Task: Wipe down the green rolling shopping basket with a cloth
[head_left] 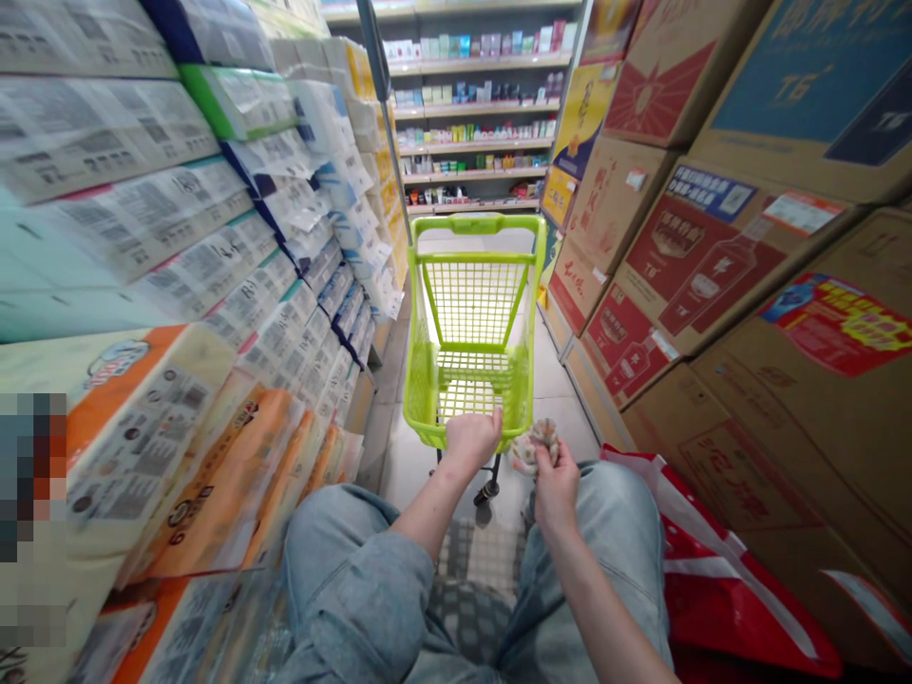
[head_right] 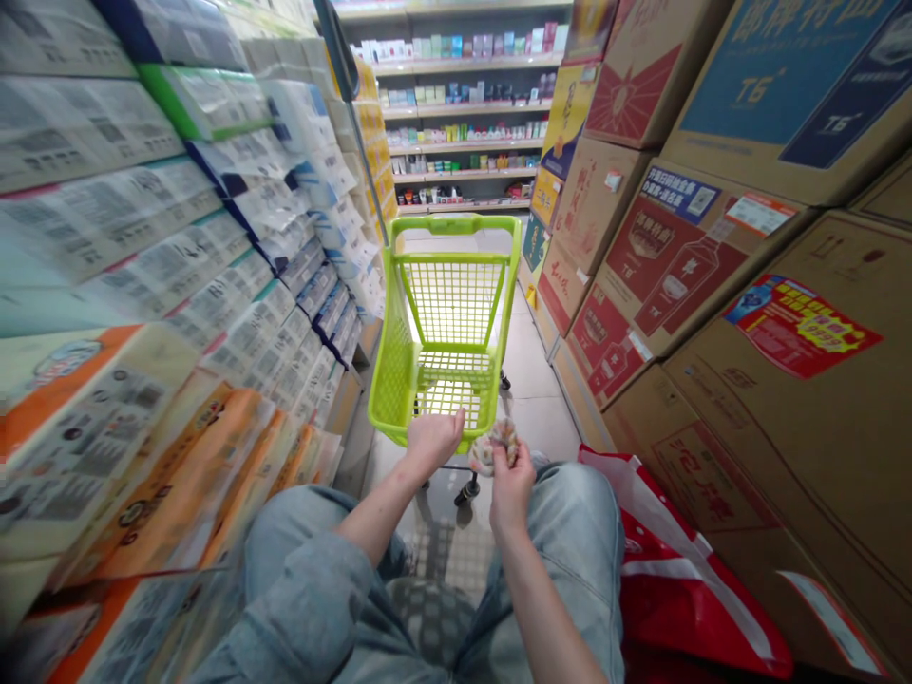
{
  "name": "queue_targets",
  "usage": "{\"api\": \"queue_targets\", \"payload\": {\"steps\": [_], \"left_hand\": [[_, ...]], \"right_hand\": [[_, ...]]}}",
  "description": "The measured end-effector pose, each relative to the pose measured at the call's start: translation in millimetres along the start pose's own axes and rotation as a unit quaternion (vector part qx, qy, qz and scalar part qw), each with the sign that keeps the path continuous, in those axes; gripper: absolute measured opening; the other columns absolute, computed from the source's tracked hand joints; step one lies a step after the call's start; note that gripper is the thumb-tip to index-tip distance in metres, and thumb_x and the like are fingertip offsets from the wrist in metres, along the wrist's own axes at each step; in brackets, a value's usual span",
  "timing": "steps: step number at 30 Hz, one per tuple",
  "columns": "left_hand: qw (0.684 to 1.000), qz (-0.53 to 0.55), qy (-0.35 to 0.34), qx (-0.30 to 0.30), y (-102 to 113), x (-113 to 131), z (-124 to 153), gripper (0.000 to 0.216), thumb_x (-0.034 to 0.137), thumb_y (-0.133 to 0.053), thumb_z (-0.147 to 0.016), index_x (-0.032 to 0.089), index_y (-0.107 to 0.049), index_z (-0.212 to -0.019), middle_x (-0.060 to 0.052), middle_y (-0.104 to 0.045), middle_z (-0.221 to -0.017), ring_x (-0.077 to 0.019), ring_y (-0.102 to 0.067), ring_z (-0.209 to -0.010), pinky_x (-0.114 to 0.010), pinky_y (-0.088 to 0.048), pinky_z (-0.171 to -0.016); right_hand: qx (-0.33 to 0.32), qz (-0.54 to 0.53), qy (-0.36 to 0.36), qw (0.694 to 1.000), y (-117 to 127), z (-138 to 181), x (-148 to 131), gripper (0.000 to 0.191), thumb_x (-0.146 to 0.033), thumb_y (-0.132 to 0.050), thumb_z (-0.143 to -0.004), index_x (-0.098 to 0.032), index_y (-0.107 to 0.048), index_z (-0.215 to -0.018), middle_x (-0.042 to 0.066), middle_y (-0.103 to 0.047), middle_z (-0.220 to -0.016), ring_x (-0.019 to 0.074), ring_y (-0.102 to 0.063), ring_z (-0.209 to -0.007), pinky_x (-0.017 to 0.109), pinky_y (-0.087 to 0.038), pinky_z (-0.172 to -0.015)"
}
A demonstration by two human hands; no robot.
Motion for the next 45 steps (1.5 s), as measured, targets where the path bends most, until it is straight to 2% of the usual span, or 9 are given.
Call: {"api": "queue_targets", "payload": {"steps": [2, 5, 9, 12, 18, 27, 35, 39, 45], "left_hand": [[1.0, 0.02, -0.003, -0.012, -1, 6, 0, 0.067, 0.045, -0.01, -0.095, 0.012, -0.069, -0.088, -0.015, -0.069, -0.082, -0.0221, -0.065, -0.083, -0.032, -0.045, -0.072], [0.996, 0.078, -0.028, -0.038, 3, 12, -1, 0.061, 0.044, -0.01, -0.095, 0.019, -0.066, -0.096, -0.009, -0.07, -0.092, -0.0189, -0.064, -0.085, -0.028, -0.044, -0.072], [0.987, 0.137, -0.08, -0.002, 27, -2, -5, 0.059, 0.042, -0.008, -0.096, 0.023, -0.063, -0.102, -0.003, -0.068, -0.1, -0.0153, -0.062, -0.089, -0.024, -0.043, -0.07], [0.994, 0.062, -0.081, 0.048, 40, -32, -7, 0.057, 0.044, -0.016, -0.095, 0.018, -0.067, -0.091, -0.007, -0.069, -0.093, -0.0176, -0.062, -0.085, -0.027, -0.042, -0.071], [0.985, -0.043, -0.142, 0.085, 21, -42, 0, 0.057, 0.03, -0.022, -0.095, 0.012, -0.07, -0.071, -0.012, -0.069, -0.068, -0.0175, -0.063, -0.066, -0.039, -0.034, -0.09], [0.984, -0.036, -0.156, 0.08, 18, -28, -1, 0.056, 0.025, -0.02, -0.095, 0.011, -0.069, -0.073, -0.014, -0.069, -0.067, -0.0183, -0.063, -0.062, -0.038, -0.036, -0.075], [0.986, -0.069, -0.15, 0.015, 15, -35, -11, 0.055, 0.032, -0.024, -0.094, 0.012, -0.071, -0.074, -0.016, -0.068, -0.072, -0.0239, -0.065, -0.075, -0.034, -0.041, -0.066], [0.988, -0.071, -0.14, -0.009, 12, -33, -16, 0.053, 0.033, -0.026, -0.092, 0.013, -0.072, -0.075, -0.015, -0.069, -0.074, -0.0241, -0.065, -0.079, -0.032, -0.044, -0.065], [0.986, -0.071, -0.149, 0.003, 11, -21, -15, 0.055, 0.035, -0.022, -0.094, 0.013, -0.071, -0.079, -0.015, -0.069, -0.074, -0.0237, -0.066, -0.078, -0.032, -0.044, -0.067]], "right_hand": [[-0.014, 0.123, 0.118, 0.985, -2, -6, -35, 0.034, -0.038, -0.059, -0.076, -0.019, -0.062, -0.103, 0.008, -0.062, -0.099, 0.0204, -0.059, -0.093, 0.035, -0.05, -0.081], [-0.105, 0.277, 0.268, 0.917, -25, -8, -70, 0.028, -0.034, -0.055, -0.08, -0.021, -0.066, -0.103, 0.009, -0.055, -0.102, 0.0212, -0.055, -0.1, 0.037, -0.047, -0.088], [-0.153, 0.343, 0.332, 0.865, -35, -14, -80, 0.028, -0.028, -0.049, -0.084, -0.023, -0.065, -0.106, 0.008, -0.05, -0.101, 0.0201, -0.055, -0.096, 0.036, -0.049, -0.085], [-0.155, 0.361, 0.338, 0.855, -34, -23, -79, 0.031, -0.025, -0.048, -0.083, -0.022, -0.064, -0.109, 0.008, -0.048, -0.102, 0.0205, -0.053, -0.1, 0.036, -0.049, -0.087], [-0.101, 0.358, 0.324, 0.87, -35, -25, -70, 0.03, -0.025, -0.049, -0.082, -0.021, -0.063, -0.109, 0.009, -0.047, -0.104, 0.0222, -0.052, -0.101, 0.039, -0.048, -0.087], [-0.153, 0.296, 0.316, 0.888, -81, 30, -40, 0.02, -0.027, -0.047, -0.084, -0.022, -0.061, -0.099, 0.007, -0.052, -0.099, 0.0202, -0.054, -0.097, 0.037, -0.045, -0.087], [0.085, 0.29, 0.15, 0.941, 21, -45, -20, 0.032, -0.043, -0.056, -0.073, -0.017, -0.059, -0.091, 0.006, -0.061, -0.084, 0.0207, -0.055, -0.078, 0.035, -0.044, -0.076], [0.044, 0.298, 0.216, 0.929, 0, -38, -26, 0.029, -0.04, -0.053, -0.076, -0.017, -0.061, -0.09, 0.009, -0.06, -0.09, 0.0226, -0.055, -0.088, 0.036, -0.042, -0.084], [-0.018, 0.282, 0.262, 0.923, -47, 14, -9, 0.025, -0.031, -0.048, -0.082, -0.018, -0.063, -0.097, 0.01, -0.052, -0.097, 0.0222, -0.052, -0.097, 0.038, -0.042, -0.088]]}}
Point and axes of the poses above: each hand's wrist, its own z-axis away from the middle knuckle, its own y-axis out of the back of the hand, x = y × z, the point moved 9 cm from there along -z, towards the middle knuckle
